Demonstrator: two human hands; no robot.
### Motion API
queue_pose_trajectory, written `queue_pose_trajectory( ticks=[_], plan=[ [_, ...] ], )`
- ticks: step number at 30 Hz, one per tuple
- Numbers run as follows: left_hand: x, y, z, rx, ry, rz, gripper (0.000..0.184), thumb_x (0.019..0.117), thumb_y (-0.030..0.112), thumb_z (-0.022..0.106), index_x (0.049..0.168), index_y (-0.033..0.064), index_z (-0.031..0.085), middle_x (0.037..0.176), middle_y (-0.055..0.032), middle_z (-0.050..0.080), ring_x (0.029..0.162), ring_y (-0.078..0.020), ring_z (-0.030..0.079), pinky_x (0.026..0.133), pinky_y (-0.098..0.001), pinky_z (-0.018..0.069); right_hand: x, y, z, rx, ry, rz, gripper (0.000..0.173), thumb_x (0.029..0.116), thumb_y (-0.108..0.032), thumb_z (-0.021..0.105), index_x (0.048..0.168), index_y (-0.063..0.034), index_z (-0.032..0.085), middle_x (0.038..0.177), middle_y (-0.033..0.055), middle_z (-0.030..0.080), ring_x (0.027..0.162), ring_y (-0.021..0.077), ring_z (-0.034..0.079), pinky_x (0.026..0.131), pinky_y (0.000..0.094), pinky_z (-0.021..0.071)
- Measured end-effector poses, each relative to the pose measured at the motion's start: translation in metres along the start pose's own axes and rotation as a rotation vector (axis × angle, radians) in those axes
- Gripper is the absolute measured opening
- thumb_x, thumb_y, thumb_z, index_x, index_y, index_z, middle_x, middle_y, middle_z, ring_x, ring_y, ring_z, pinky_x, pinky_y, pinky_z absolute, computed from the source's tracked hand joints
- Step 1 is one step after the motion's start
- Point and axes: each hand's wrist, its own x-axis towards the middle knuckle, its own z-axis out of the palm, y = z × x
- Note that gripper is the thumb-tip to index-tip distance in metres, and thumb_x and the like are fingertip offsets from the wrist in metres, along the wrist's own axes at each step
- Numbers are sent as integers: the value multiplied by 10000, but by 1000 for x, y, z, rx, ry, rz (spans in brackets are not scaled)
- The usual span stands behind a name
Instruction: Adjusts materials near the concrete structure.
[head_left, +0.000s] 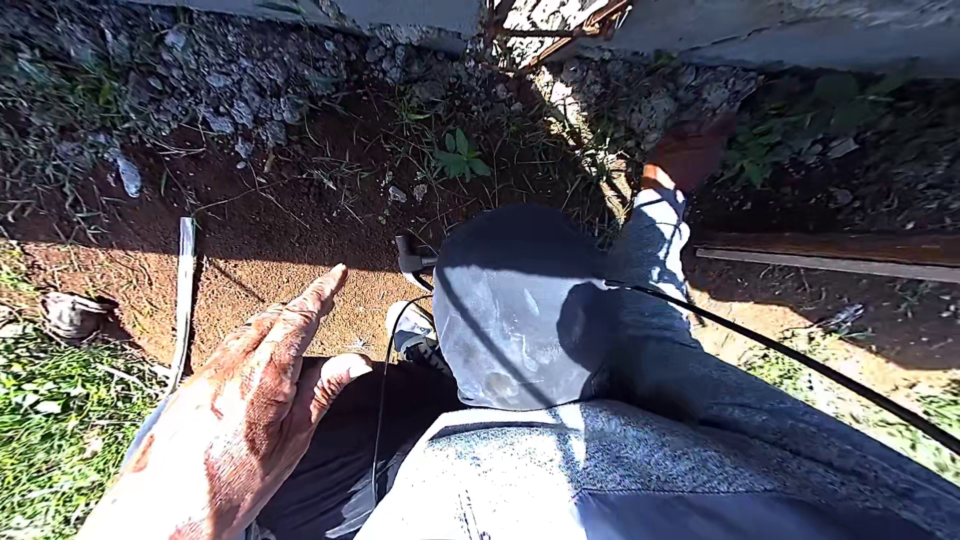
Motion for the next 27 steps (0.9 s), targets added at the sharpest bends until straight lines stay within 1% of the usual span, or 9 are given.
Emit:
queue_pose_trajectory(
  ticks=[2,4,7,8,11,15,18,24,27],
  plan=[
    [2,-3,3,-20,7,27,668,1004,640,458,1513,210,497,1276,-91,691,1108,-258,685,910,-501,548,11,22,9,6,160,-46,656,1073,-295,465,1624,-23,236,1641,209,342,1495,332,394,1196,458,360],
    [4,-4,4,-13,-7,36,674,1004,641,455,1516,205,494,1269,-97,691,1113,-264,685,914,-510,553,51,50,44,21,354,-289,681,1000,-382,529,1571,-45,377,1598,205,401,1444,332,453,1119,441,453],
    [7,-2,2,-2,-22,31,668,1004,637,458,1523,216,486,1263,-90,692,1102,-262,685,899,-513,550,55,17,62,98,192,-545,425,1007,-331,536,1333,-72,621,1395,175,600,1327,297,559,1101,438,460],
    [7,-1,2,-2,-24,28,663,1004,639,458,1513,215,497,1268,-88,691,1106,-260,683,901,-511,548,59,2,80,114,150,-582,435,1003,-361,546,1317,-73,636,1371,161,622,1321,284,566,1116,434,452],
    [8,3,0,-6,-18,22,671,1006,638,456,1513,202,500,1276,-97,690,1129,-258,680,919,-508,549,76,-34,142,74,117,-571,864,962,-601,538,1557,8,389,1598,243,393,1511,371,335,1240,544,259],
    [4,4,2,-17,-14,13,671,1005,628,468,1527,207,484,1271,-87,692,1130,-244,677,933,-485,547,91,-76,183,-33,221,-324,1036,843,-819,456,1549,-61,438,1623,228,356,1526,387,276,1212,661,137],
    [2,1,4,-25,-11,7,679,1003,633,470,1529,204,482,1272,-88,694,1135,-245,678,931,-491,549,91,-90,185,-29,273,-213,1081,811,-822,506,1586,-79,382,1636,195,351,1530,363,279,1218,643,120],
    [2,2,5,-21,0,46,672,1007,624,466,1540,215,467,1278,-93,689,1130,-245,679,932,-483,549,94,-82,184,-98,310,-249,1191,759,-883,477,1598,-49,342,1603,198,407,1493,362,351,1200,639,172],
    [1,5,8,-5,23,59,686,1006,638,455,1530,196,485,1240,-107,701,1096,-258,689,908,-493,555,103,-85,191,-147,301,-261,1122,819,-836,430,1610,-50,311,1627,215,359,1517,374,304,1212,642,133]
  ],
)
